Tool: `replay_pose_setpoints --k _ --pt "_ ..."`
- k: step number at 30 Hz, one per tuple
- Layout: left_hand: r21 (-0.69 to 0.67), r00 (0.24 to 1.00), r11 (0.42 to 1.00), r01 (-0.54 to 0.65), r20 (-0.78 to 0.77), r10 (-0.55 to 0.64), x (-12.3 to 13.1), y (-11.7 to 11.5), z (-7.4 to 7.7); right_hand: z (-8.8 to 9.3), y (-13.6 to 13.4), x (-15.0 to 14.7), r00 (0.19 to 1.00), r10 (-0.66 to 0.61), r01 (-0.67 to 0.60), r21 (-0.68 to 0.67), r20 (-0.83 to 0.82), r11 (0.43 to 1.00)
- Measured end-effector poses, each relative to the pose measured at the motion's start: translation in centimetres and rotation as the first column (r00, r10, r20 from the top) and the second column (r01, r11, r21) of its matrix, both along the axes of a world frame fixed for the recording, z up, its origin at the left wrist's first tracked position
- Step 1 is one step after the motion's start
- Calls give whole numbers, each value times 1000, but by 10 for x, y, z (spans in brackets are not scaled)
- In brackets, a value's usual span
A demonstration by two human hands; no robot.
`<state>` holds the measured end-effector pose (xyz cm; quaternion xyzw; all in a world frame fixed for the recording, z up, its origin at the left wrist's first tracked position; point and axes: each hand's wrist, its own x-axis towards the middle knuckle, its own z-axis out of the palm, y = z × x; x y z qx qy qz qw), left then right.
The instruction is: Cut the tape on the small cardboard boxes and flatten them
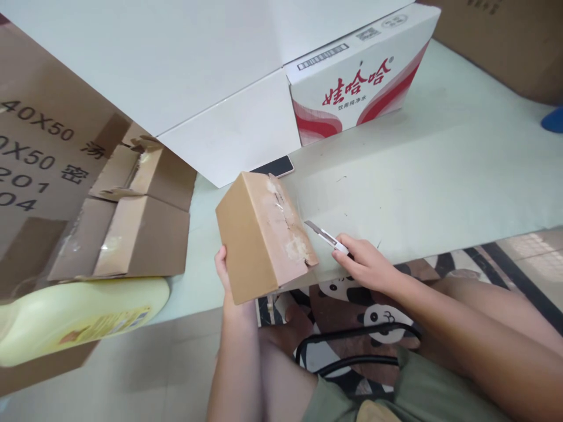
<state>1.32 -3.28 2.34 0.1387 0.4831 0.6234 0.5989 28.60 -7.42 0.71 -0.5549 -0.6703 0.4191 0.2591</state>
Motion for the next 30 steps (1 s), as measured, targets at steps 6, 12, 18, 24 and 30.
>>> replay_pose_setpoints --k 6,12,18,24,30 --pt "10 997 997 74 -17 -74 0 -6 1 2 -1 2 998 34 -32 29 -62 999" --pt "70 995 994 87 -61 -83 2 -13 6 3 -2 3 988 89 -79 76 -126 994" --pt "156 994 981 112 -33 -108 1 -16 11 3 -3 4 977 134 -118 98 -166 988" --pt "196 991 972 132 -26 -129 -1 -17 13 5 -3 5 957 221 -206 93 -187 974" --pt "331 1000 943 17 -18 -12 -4 -9 13 8 -2 7 957 214 -203 78 -195 976"
